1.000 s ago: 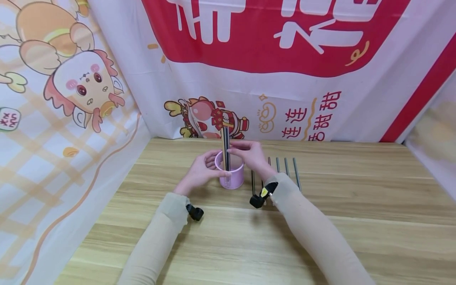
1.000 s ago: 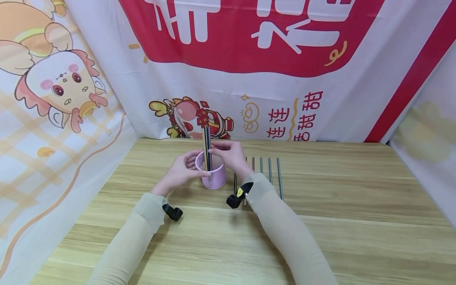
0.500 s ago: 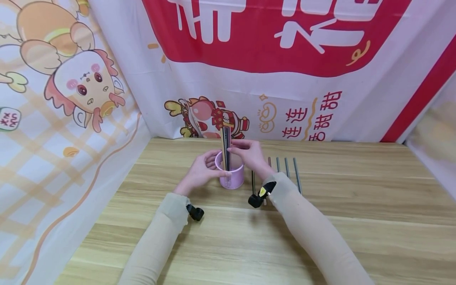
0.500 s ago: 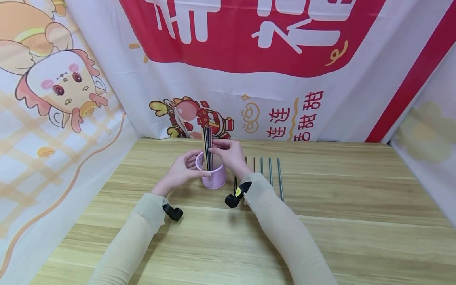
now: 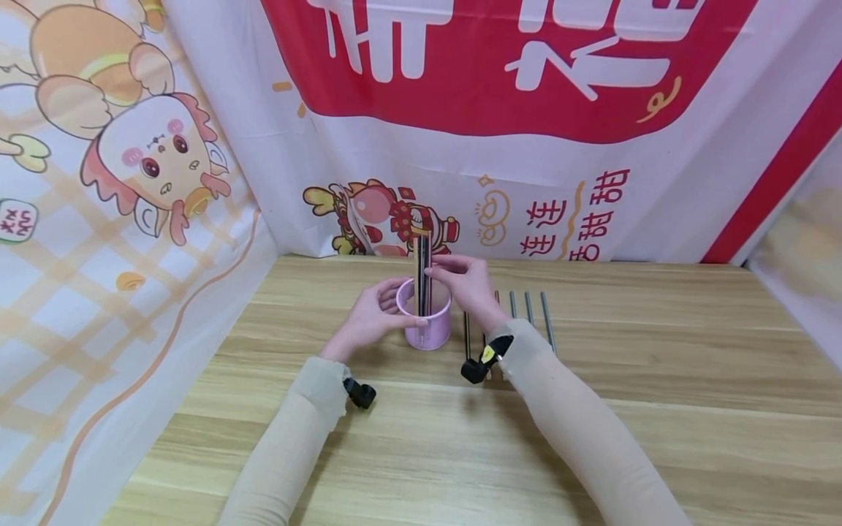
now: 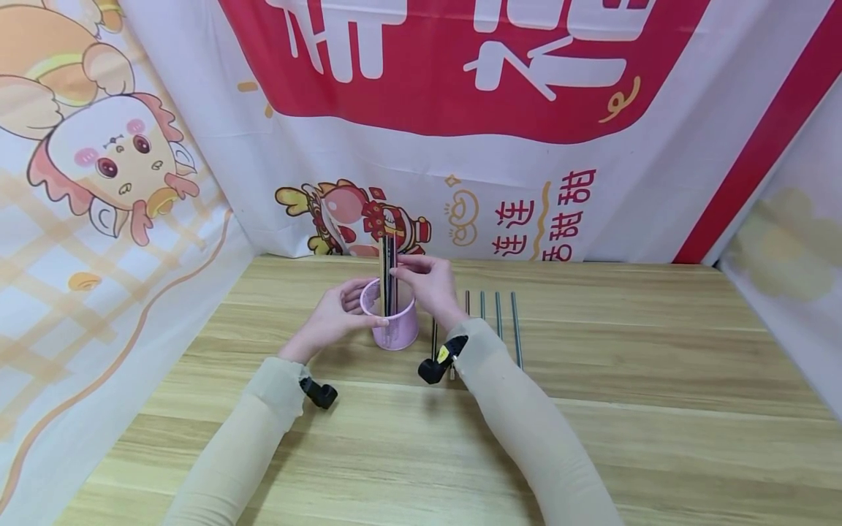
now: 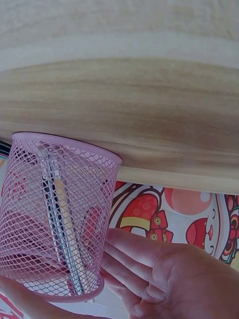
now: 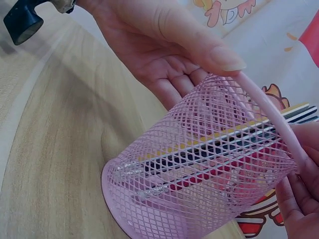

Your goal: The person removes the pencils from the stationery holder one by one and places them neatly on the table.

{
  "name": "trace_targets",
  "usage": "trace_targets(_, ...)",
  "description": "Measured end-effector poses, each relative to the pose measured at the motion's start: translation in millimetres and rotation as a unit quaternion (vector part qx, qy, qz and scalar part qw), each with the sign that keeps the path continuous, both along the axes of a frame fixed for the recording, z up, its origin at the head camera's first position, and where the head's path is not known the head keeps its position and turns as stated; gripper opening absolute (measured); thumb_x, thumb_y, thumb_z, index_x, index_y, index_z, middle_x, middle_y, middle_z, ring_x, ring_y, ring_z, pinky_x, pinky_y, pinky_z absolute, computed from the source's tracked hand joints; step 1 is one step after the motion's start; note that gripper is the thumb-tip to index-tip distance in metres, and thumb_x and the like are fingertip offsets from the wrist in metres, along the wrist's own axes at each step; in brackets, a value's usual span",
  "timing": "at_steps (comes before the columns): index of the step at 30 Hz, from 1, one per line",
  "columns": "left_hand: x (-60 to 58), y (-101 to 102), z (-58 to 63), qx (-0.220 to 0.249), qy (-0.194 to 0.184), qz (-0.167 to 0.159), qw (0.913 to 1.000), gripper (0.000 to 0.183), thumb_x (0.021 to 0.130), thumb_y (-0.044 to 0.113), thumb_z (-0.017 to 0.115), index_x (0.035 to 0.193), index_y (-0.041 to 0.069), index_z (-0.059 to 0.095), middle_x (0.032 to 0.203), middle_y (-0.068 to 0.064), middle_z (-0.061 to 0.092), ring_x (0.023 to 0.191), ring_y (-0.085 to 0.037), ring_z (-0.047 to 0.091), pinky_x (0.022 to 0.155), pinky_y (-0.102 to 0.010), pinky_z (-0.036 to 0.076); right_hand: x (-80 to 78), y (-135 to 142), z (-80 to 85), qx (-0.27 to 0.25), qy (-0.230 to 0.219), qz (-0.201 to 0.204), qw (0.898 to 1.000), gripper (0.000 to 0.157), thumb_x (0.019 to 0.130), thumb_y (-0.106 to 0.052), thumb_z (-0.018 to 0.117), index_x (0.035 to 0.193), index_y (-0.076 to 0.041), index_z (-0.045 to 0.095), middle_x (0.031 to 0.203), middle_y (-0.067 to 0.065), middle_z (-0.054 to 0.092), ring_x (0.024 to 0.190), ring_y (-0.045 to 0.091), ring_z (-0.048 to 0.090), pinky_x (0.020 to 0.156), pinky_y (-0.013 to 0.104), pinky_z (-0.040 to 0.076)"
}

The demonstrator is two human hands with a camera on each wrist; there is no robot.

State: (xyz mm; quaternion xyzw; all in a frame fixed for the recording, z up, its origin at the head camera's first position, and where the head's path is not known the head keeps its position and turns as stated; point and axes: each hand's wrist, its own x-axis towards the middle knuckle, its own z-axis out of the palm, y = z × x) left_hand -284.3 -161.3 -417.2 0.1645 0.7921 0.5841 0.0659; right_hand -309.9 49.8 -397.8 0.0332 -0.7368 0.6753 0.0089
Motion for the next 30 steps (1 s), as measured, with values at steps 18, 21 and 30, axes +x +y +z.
trace_targets(18,2.1,1.4,1.4,0.01,0.003,-0.004,0.9999,0.083,0.074,0.015,0.093,0.146,0.009,0.051,0.143,-0.009,0.057,0.129,-0.024,0.056,0.11,-0.034,0.045,4.2,18.4,11.7,-0.045,0.026,-0.018,0.998,0.036,0.091,-0.018,0.08,0.124,-0.006,0.071,0.111,0.006,0.074,0.099,0.021,0.071,0.09,0.031,0.058)
trace_targets(21,2.1,1.4,1.4,0.011,0.002,-0.002,0.9999,0.083,0.073,0.015,0.093,0.145,0.01,0.052,0.143,-0.009,0.058,0.129,-0.023,0.056,0.11,-0.033,0.045,4.9,22.4,15.2,-0.052,0.029,-0.019,0.998,0.036,0.09,-0.019,0.081,0.122,-0.007,0.071,0.109,0.006,0.074,0.098,0.021,0.071,0.09,0.032,0.059)
trace_targets(30,1.7,1.3,0.4,0.011,0.003,-0.001,0.9999,0.084,0.072,0.014,0.094,0.145,0.01,0.052,0.143,-0.008,0.058,0.129,-0.023,0.056,0.11,-0.034,0.044,7.7,30.7,31.9,-0.095,0.073,-0.045,0.992,0.036,0.087,-0.016,0.084,0.118,-0.004,0.072,0.107,0.01,0.074,0.092,0.022,0.072,0.088,0.032,0.06)
